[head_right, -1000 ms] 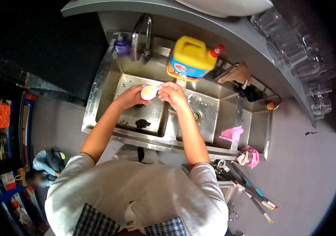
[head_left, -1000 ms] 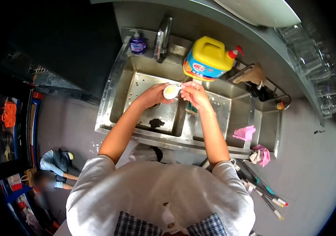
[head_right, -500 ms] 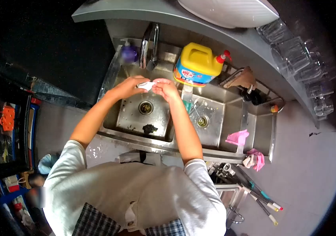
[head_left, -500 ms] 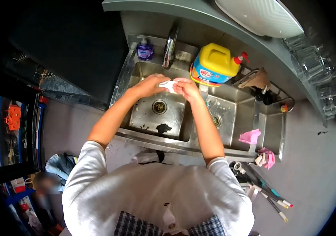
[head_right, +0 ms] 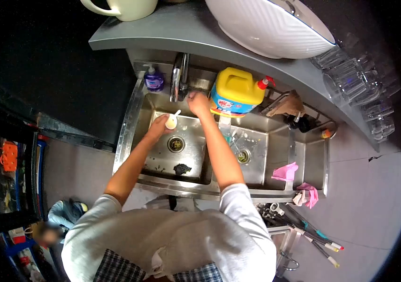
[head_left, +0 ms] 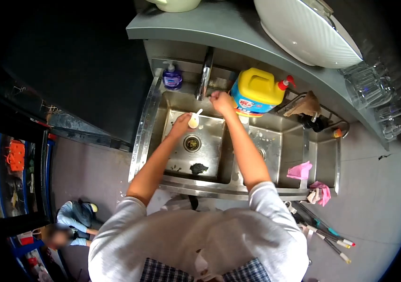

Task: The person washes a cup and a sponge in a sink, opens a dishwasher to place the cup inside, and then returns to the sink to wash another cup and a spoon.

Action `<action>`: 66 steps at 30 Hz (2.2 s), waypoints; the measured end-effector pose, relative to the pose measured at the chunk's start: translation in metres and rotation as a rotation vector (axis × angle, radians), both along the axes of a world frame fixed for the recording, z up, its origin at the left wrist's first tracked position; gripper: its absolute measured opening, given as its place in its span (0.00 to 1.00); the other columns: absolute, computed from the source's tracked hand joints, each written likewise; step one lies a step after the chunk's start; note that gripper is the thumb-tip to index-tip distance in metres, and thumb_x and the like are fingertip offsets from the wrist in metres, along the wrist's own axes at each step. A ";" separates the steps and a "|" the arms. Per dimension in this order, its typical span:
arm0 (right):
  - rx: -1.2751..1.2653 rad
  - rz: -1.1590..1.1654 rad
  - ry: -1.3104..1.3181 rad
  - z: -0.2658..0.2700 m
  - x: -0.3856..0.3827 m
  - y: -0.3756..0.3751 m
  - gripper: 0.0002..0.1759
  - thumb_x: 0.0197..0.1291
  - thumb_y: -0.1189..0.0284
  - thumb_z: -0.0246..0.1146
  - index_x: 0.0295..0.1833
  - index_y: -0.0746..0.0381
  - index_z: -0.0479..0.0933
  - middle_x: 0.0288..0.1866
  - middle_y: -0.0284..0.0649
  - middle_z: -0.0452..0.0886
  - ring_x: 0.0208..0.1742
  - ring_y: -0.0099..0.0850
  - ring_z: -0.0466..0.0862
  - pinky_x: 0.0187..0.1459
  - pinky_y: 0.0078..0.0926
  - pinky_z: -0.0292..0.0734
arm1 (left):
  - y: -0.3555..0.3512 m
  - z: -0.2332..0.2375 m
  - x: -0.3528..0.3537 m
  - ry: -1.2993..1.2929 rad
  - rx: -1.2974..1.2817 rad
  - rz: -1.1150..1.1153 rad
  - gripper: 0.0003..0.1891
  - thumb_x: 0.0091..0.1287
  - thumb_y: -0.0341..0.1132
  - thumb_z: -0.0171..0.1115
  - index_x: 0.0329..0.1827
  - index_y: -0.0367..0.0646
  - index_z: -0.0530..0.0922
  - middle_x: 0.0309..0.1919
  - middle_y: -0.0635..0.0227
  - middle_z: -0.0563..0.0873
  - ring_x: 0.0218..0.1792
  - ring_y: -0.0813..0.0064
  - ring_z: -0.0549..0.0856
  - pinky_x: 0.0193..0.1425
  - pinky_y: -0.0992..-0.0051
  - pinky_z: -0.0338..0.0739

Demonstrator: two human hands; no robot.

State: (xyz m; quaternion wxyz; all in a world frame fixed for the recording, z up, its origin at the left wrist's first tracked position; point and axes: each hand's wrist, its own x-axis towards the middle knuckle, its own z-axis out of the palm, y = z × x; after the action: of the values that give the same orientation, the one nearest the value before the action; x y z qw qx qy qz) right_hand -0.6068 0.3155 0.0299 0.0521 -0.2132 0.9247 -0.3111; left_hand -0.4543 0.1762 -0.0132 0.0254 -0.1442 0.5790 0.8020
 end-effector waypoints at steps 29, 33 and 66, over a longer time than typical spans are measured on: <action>0.178 0.315 0.057 -0.032 -0.045 -0.054 0.17 0.59 0.66 0.51 0.38 0.69 0.80 0.39 0.61 0.79 0.44 0.53 0.80 0.48 0.44 0.75 | 0.031 -0.006 -0.016 -0.131 0.713 0.350 0.18 0.69 0.48 0.42 0.53 0.49 0.72 0.43 0.57 0.81 0.40 0.59 0.81 0.46 0.64 0.76; 0.145 0.287 0.066 -0.031 -0.041 -0.053 0.12 0.52 0.65 0.54 0.39 0.59 0.76 0.44 0.53 0.78 0.46 0.52 0.77 0.48 0.45 0.73 | 0.032 -0.005 -0.021 -0.136 0.705 0.389 0.16 0.69 0.48 0.42 0.53 0.53 0.70 0.41 0.55 0.82 0.37 0.58 0.82 0.44 0.65 0.77; 0.287 0.324 0.133 -0.075 -0.080 -0.064 0.14 0.55 0.65 0.53 0.44 0.60 0.73 0.47 0.53 0.77 0.50 0.52 0.76 0.49 0.39 0.74 | 0.034 -0.006 -0.007 0.088 0.592 0.324 0.22 0.59 0.16 0.47 0.57 0.41 0.65 0.48 0.52 0.78 0.46 0.50 0.82 0.50 0.60 0.80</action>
State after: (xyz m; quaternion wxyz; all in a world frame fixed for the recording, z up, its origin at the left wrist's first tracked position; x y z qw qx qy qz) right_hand -0.6864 0.2512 -0.0449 0.0700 -0.3694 0.9145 -0.1493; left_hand -0.4613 0.2101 -0.0188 -0.0867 -0.1862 0.2910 0.9344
